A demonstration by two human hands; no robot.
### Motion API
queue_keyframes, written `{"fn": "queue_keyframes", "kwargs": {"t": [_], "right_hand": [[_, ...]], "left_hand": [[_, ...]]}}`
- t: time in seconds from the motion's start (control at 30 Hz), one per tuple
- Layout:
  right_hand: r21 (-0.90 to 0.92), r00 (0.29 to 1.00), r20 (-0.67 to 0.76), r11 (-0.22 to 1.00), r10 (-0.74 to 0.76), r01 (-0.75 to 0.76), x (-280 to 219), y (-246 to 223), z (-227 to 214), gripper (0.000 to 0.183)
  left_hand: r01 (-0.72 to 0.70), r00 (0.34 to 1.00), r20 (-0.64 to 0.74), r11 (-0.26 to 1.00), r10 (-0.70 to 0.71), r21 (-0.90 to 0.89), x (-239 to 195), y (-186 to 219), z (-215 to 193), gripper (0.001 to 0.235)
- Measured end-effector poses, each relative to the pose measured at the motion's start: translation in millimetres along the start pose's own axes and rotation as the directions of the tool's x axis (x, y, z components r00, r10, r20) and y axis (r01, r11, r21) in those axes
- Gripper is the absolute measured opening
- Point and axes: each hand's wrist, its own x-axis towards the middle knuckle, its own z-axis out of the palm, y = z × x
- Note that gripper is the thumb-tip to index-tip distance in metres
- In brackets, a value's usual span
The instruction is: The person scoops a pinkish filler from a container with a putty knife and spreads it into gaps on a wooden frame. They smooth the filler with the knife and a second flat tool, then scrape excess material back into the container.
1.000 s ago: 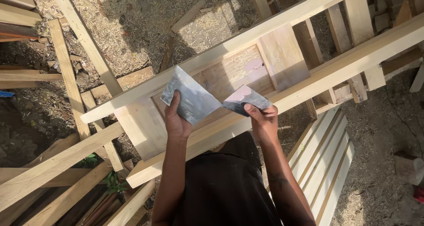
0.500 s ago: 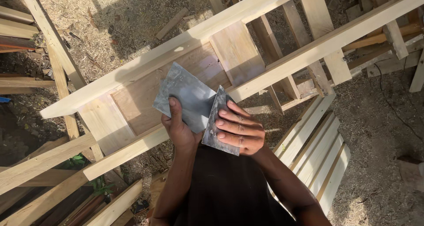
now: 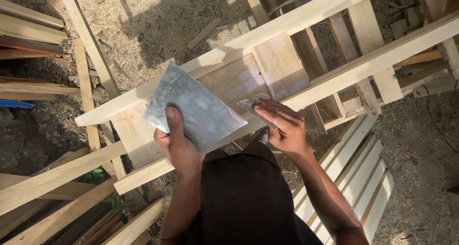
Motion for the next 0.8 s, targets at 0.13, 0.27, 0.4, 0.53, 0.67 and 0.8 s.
{"fn": "queue_keyframes", "kwargs": {"t": [0.13,0.27,0.4,0.53,0.67,0.8], "right_hand": [[-0.082,0.998,-0.012,0.995,-0.064,0.062,17,-20,-15,0.042],[-0.334,0.93,0.307,0.891,-0.204,0.306,26,-38,-2,0.04],[-0.304,0.891,0.443,0.919,-0.098,0.252,16,-50,21,0.055],[-0.268,0.893,0.446,0.944,-0.058,0.195,1,-48,42,0.054],[-0.2,0.848,0.508,0.978,0.152,-0.056,-9,-14,55,0.048],[-0.211,0.795,0.161,0.807,0.585,-0.552,4,56,67,0.036]], "left_hand": [[-0.04,0.998,-0.024,0.929,0.052,0.368,21,-8,-23,0.029],[-0.067,0.996,0.084,0.824,0.023,0.563,19,-18,-36,0.034],[0.047,0.999,-0.04,0.864,-0.031,0.501,18,-30,-56,0.029],[0.105,0.989,-0.146,0.852,-0.034,0.513,22,-43,-81,0.028],[0.052,0.949,-0.312,0.951,0.049,0.305,49,-54,-114,0.033],[0.012,0.899,-0.436,0.992,0.045,0.127,80,-37,-166,0.039]]}}
